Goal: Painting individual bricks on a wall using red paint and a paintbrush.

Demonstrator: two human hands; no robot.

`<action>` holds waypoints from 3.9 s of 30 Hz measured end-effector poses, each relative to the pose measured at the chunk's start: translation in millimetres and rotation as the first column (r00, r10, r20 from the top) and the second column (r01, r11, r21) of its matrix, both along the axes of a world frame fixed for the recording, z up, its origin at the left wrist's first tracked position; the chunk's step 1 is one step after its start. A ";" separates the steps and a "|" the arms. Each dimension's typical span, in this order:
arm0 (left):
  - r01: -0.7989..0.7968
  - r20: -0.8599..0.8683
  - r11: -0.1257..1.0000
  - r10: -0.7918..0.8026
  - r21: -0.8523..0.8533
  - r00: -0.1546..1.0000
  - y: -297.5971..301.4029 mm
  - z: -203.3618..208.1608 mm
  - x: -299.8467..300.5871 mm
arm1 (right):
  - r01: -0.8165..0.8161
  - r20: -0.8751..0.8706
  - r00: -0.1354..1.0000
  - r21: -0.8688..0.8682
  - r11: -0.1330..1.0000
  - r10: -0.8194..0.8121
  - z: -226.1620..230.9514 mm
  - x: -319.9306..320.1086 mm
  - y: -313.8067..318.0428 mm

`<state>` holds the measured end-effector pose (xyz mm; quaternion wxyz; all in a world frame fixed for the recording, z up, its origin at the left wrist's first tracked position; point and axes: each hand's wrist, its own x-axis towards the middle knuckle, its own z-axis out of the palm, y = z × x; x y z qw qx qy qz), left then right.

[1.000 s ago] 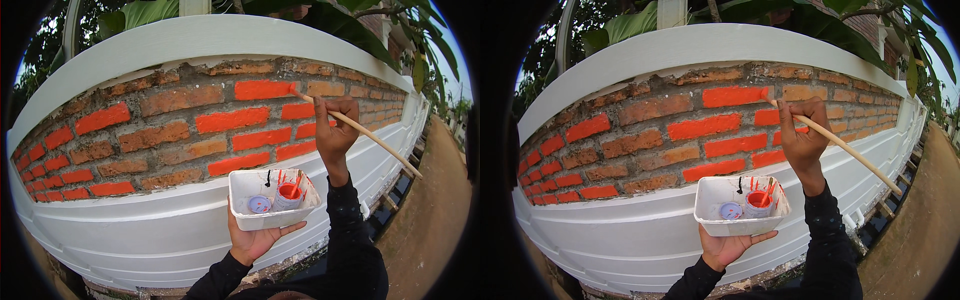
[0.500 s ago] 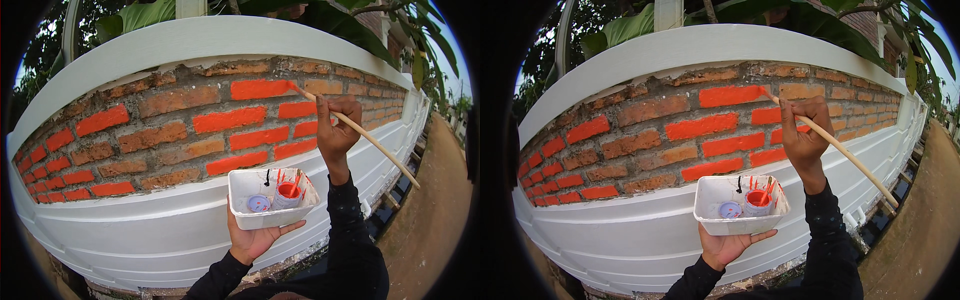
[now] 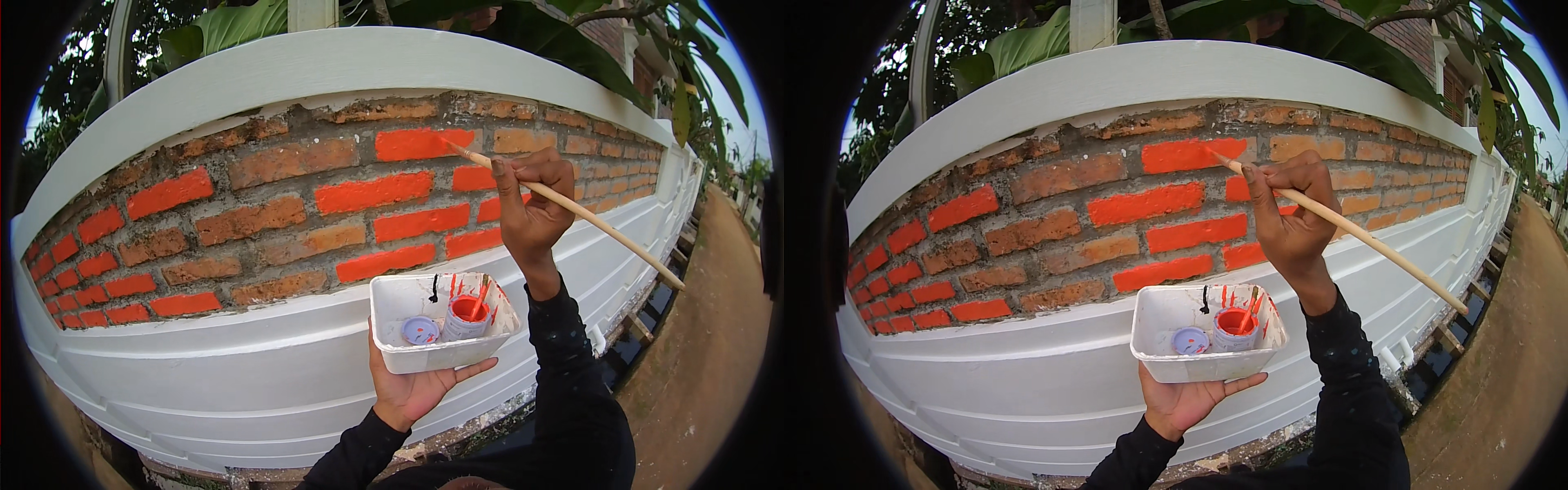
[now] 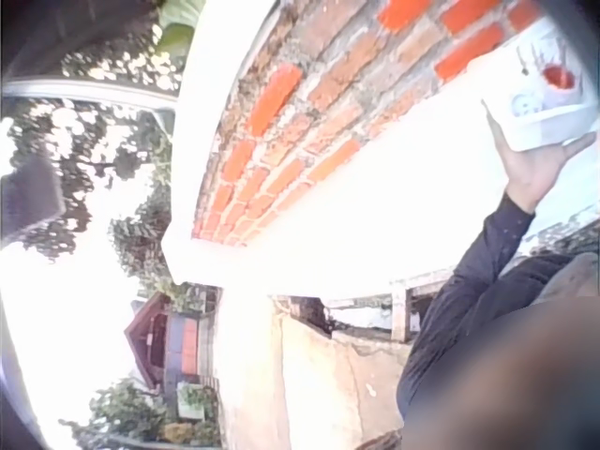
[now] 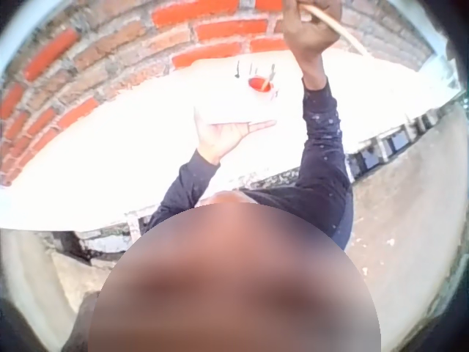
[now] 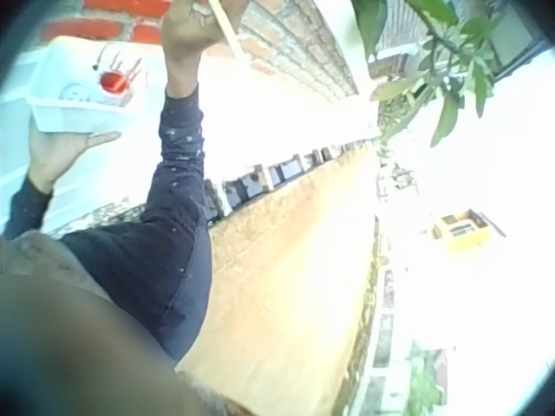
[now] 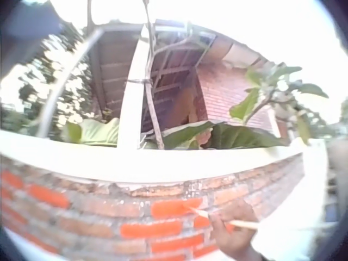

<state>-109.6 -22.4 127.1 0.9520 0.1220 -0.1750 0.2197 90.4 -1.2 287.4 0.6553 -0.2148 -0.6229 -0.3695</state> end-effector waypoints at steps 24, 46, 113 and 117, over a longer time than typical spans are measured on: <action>0.015 -0.021 1.000 -0.014 0.028 1.000 -5.9 1.1 5.9 | 0.093 -0.177 0.980 -0.031 0.995 -0.097 0.0 23.7 -14.9; 0.026 -0.019 0.998 -0.025 0.053 1.000 -2.5 4.9 8.2 | 0.129 -0.059 0.989 -0.120 0.984 -0.137 -3.9 23.0 -14.5; 0.059 -0.010 0.998 -0.059 0.012 0.998 2.8 -6.3 14.1 | 0.129 0.230 0.972 -0.396 0.909 -0.038 57.7 53.7 -35.3; 0.051 -0.018 0.998 -0.050 0.027 0.999 2.2 -3.0 13.1 | 0.094 0.193 0.981 -0.440 0.893 -0.008 53.8 54.7 -40.7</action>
